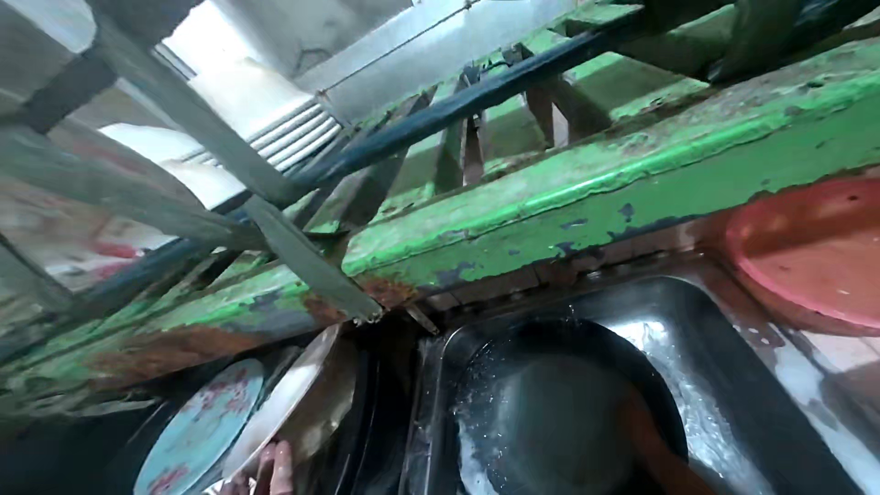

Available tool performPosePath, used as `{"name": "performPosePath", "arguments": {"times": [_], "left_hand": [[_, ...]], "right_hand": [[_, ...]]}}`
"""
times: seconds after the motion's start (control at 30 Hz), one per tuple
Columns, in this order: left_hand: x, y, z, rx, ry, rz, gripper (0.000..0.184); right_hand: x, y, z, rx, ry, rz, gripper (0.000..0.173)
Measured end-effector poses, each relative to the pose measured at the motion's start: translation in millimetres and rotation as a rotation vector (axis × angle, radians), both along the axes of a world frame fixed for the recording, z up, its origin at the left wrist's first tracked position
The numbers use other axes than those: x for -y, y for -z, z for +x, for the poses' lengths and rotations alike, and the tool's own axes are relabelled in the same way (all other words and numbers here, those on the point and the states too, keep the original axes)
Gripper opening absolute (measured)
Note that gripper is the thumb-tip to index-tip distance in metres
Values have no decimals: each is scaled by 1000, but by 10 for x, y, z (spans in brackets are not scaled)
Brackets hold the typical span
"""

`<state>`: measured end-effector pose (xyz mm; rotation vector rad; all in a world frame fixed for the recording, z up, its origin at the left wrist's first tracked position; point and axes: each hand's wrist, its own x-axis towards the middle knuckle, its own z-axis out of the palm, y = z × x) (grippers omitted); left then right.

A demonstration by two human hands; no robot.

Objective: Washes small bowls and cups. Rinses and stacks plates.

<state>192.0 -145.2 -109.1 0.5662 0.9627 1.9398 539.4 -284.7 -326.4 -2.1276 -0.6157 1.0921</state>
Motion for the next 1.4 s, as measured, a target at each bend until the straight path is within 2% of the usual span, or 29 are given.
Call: {"name": "performPosePath", "arguments": {"times": [0.07,0.1,0.17,0.23,0.33,0.37,0.43,0.47,0.53,0.6,0.67,0.73,0.77,0.8,0.87,0.9,0.97,1.07,1.13,1.17,1.23,1.33,1.4], "left_hand": [[112,29,236,-256,119,156,42],[194,90,377,-404,245,243,55],[387,255,802,-657,495,254,73],[498,644,1196,-899,715,118,64],[415,1439,1558,-1260,1016,-167,52],[374,1710,1639,-1382,1056,-212,54],[412,2154,1770,-1691,972,-151,57],[488,2245,1853,-1854,919,-117,60],[699,2143,2114,-1988,941,-129,65],[891,2171,2317,-1977,998,25,57],[914,2147,2410,-2006,1165,255,53],[738,2139,2344,-1932,1287,377,51],[621,2121,2270,-1881,1332,299,50],[515,2119,2162,-1825,1284,116,51],[253,2097,1999,-1913,928,-186,57],[114,2057,1990,-1895,843,-295,60],[-38,1951,1950,-1788,877,-397,64],[-137,1805,1781,-1425,1000,-502,69],[-175,1671,1661,-1213,1052,-590,60],[-174,1609,1602,-1120,1045,-616,52],[-118,1441,1516,-1040,978,-623,38],[45,1125,1421,-1021,805,-464,38],[156,866,1352,-988,635,-316,30]], "right_hand": [[12,-21,21,-88,10,-16,57],[12,-11,17,-118,42,4,54],[10,15,6,-153,145,109,46],[0,25,20,-222,278,229,41],[-11,50,46,-323,385,394,42],[-16,63,40,-364,405,427,44],[1,82,-4,-438,418,432,48],[9,95,-32,-466,422,417,51],[8,130,-65,-487,399,402,55],[34,176,-64,-390,276,373,58],[45,213,-32,-204,157,321,56],[30,127,-26,-175,201,273,51],[16,99,-27,-203,257,251,50],[6,59,-20,-219,298,220,50],[-3,82,-16,-167,357,219,49],[-5,135,-17,-153,384,247,47],[-30,214,-6,-107,355,238,49],[-43,234,-7,-38,229,211,50],[-3,314,-4,27,98,252,50],[9,385,-34,-13,137,315,53],[15,203,-89,-269,251,302,60],[-12,15,-116,-465,288,235,63],[20,47,-104,-498,228,302,58]]}}
